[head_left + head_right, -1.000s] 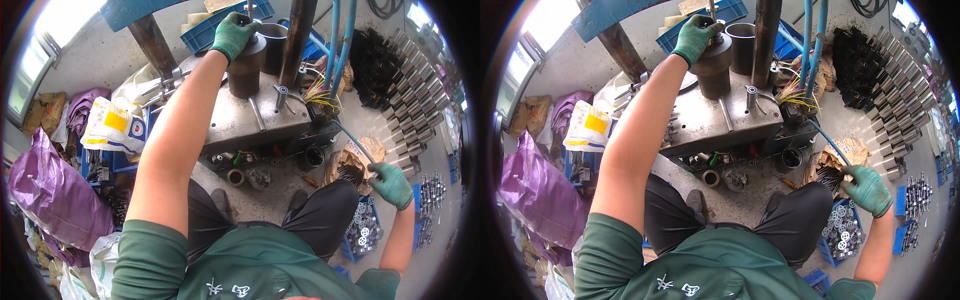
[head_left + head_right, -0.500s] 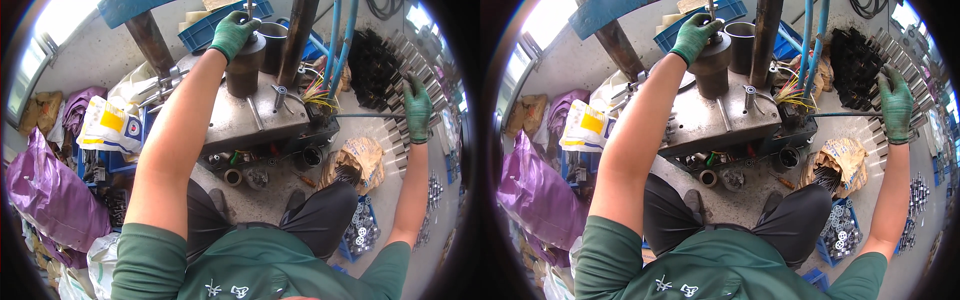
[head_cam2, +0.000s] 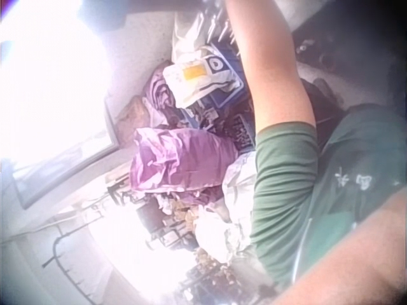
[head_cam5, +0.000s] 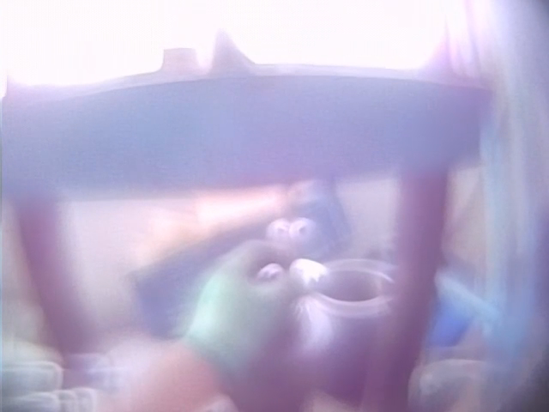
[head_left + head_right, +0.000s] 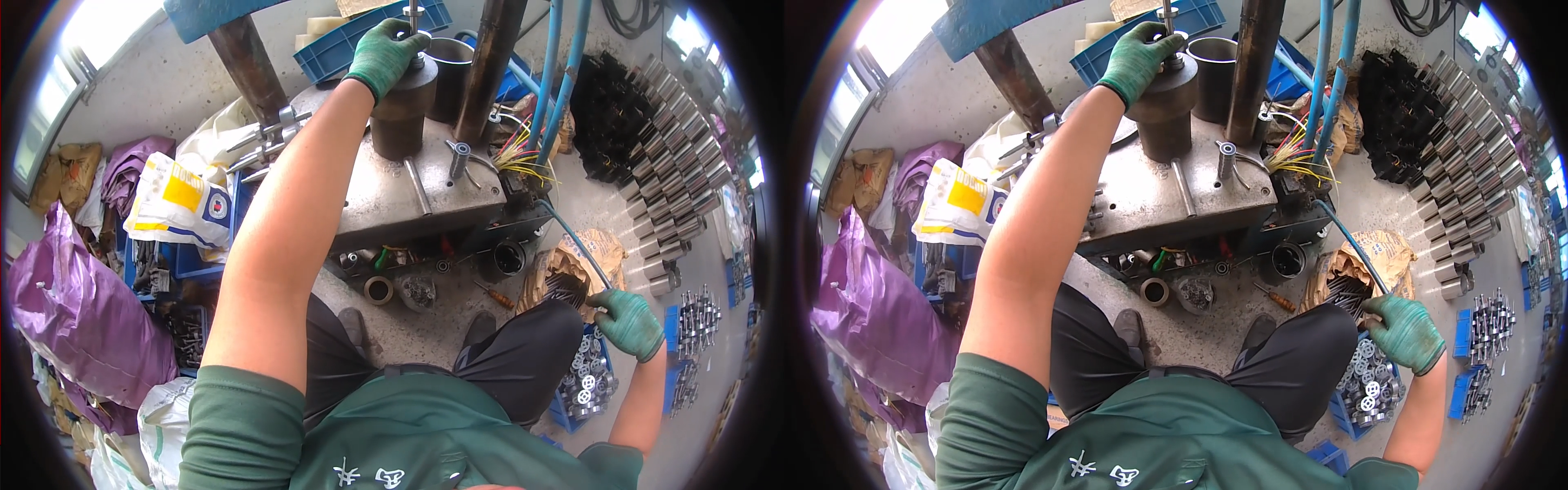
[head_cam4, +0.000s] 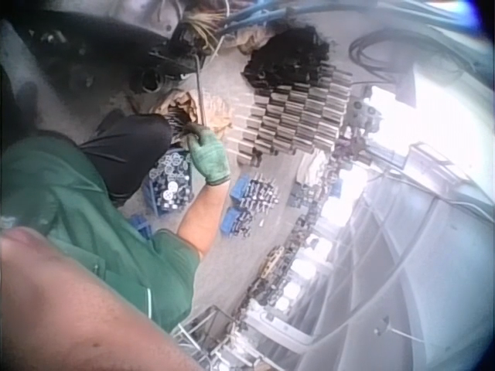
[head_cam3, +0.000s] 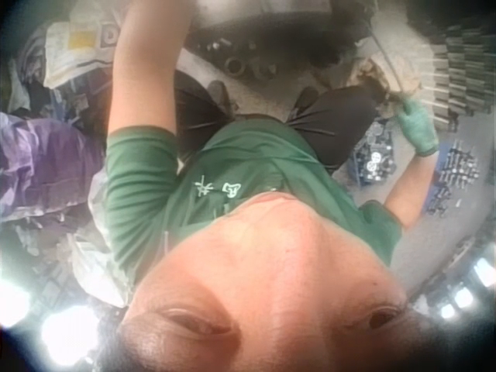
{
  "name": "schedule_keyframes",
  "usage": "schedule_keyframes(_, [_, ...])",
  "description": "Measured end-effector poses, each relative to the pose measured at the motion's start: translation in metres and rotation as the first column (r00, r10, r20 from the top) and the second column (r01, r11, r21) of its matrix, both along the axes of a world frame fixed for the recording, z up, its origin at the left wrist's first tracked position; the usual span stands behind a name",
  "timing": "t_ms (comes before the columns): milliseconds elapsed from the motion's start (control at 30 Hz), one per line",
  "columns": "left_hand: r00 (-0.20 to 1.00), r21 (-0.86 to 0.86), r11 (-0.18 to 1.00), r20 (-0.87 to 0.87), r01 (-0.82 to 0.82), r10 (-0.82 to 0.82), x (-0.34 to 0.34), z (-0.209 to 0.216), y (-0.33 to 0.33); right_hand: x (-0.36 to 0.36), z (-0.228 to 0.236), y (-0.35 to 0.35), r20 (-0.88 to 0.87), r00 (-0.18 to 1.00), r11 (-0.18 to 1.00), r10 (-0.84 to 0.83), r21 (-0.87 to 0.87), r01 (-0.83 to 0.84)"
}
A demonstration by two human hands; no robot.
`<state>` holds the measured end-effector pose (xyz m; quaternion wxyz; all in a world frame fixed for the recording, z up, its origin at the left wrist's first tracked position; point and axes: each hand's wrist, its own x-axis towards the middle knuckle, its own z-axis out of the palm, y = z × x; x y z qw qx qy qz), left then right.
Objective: The person fits a small metal pin into a central cylindrical housing, uses a thin metal rod to press down internally, and repeats the process with additional components at a workstation.
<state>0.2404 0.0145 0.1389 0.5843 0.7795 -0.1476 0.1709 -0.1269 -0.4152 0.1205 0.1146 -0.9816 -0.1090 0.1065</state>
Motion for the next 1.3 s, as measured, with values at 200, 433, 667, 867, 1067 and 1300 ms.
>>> schedule_keyframes(200, [1.0, 0.02, 1.0, -0.003, -0.016, 0.016, -0.002, 0.002, 0.002, 0.008, 0.016, 0.005, -0.031, 0.991, 0.986, -0.129, 0.1, 0.132])
schedule_keyframes(433, [1.0, 0.007, 1.0, -0.001, -0.017, 0.017, -0.004, 0.003, -0.001, 0.01, 0.023, 0.007, 0.012, 0.989, 0.979, -0.146, 0.145, 0.143])
schedule_keyframes(667, [0.999, 0.0, 1.0, -0.036, -0.003, 0.003, -0.005, 0.005, 0.0, 0.011, 0.015, -0.001, -0.056, 0.996, 0.993, -0.068, 0.096, 0.073])
schedule_keyframes(867, [0.998, -0.03, 0.999, -0.059, 0.015, -0.017, -0.009, 0.005, -0.001, 0.011, 0.019, 0.004, -0.161, 0.987, 0.999, -0.015, -0.045, 0.008])
schedule_keyframes(1067, [0.999, -0.027, 0.999, -0.039, 0.018, -0.019, 0.002, -0.001, -0.001, 0.018, 0.016, -0.013, 0.117, 0.982, 0.98, -0.15, 0.147, 0.132])
schedule_keyframes(1300, [1.0, 0.109, 0.994, 0.006, -0.026, 0.026, 0.019, -0.008, 0.002, 0.118, 0.061, 0.003, 0.761, 0.591, 0.96, -0.268, 0.26, 0.101])
